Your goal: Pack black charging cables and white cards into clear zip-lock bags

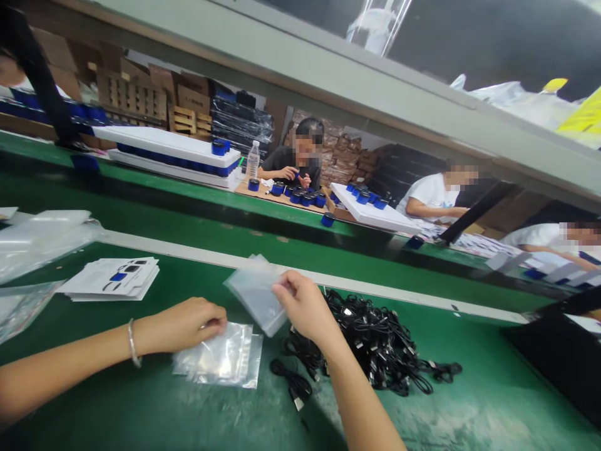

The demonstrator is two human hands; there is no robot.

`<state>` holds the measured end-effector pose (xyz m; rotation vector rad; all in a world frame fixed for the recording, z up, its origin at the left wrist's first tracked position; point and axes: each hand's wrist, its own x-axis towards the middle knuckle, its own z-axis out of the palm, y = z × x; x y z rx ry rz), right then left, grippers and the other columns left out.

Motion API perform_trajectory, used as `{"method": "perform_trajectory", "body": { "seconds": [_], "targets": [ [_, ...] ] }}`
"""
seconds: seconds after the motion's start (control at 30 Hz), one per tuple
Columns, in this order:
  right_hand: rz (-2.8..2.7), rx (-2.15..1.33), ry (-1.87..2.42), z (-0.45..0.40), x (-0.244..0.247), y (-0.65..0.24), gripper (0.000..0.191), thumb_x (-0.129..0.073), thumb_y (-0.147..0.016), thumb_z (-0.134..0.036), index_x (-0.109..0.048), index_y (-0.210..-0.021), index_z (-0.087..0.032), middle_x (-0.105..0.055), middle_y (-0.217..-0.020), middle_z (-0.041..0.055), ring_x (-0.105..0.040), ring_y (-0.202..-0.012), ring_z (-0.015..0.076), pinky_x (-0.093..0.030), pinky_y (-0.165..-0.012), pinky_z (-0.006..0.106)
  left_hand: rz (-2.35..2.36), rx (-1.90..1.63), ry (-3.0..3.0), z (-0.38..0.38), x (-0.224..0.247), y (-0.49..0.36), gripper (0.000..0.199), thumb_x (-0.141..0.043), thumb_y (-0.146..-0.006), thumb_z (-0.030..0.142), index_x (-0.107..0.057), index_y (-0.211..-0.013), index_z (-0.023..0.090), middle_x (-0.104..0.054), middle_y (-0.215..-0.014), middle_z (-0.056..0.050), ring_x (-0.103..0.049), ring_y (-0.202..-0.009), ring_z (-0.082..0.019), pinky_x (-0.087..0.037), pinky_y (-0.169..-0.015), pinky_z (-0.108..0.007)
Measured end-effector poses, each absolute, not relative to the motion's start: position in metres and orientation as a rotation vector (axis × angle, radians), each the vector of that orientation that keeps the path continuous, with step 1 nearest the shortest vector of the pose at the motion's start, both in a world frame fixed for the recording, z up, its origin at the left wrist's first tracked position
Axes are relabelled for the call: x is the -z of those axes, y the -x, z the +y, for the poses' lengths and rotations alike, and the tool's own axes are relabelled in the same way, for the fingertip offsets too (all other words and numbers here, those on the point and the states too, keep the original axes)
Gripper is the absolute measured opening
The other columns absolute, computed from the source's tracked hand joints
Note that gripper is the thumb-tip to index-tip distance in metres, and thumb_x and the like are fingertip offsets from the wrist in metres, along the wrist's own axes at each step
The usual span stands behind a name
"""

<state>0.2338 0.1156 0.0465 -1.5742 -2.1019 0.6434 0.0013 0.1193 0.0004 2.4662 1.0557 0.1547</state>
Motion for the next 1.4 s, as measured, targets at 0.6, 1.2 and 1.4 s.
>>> {"method": "perform_trajectory", "body": {
  "seconds": [0.6, 1.2, 1.4],
  "targets": [
    [-2.624, -0.570, 1.734, 0.097, -0.009, -0.177, 0.071, -0.081, -0.066, -0.028, -0.049, -0.128, -0.010, -0.056, -0.121, 0.0185, -0.050, -0.112, 0.0336, -0.037, -0.092, 0.044, 1.206, -0.099, -2.289, 0.104, 0.009, 0.030, 0.089, -0.077, -0.063, 0.036, -0.034, -0.140, 0.025, -0.047, -0.137, -0.009, -0.039, -0.127, -0.029, -0.032, -0.103, -0.043],
    [-2.642, -0.712, 1.841, 0.095, -0.004, -0.159, 0.041, -0.078, -0.063, -0.021, -0.062, -0.101, -0.015, -0.071, -0.093, 0.0101, -0.066, -0.087, 0.0284, -0.045, -0.067, 0.031, 1.226, -0.200, -2.387, 0.095, 0.016, 0.028, 0.063, -0.075, -0.065, 0.049, -0.060, -0.118, 0.018, -0.057, -0.109, -0.011, -0.050, -0.101, -0.029, -0.044, -0.085, -0.042],
    [-2.456, -0.603, 1.577, 0.103, 0.011, -0.178, 0.039, -0.067, -0.073, -0.016, -0.058, -0.111, -0.016, -0.064, -0.107, 0.0108, -0.061, -0.099, 0.0247, -0.046, -0.085, 0.033, 1.170, -0.364, -2.430, 0.089, 0.009, 0.050, 0.070, -0.070, -0.072, 0.048, -0.050, -0.130, 0.016, -0.057, -0.117, -0.012, -0.053, -0.106, -0.026, -0.046, -0.090, -0.034]
  ]
}}
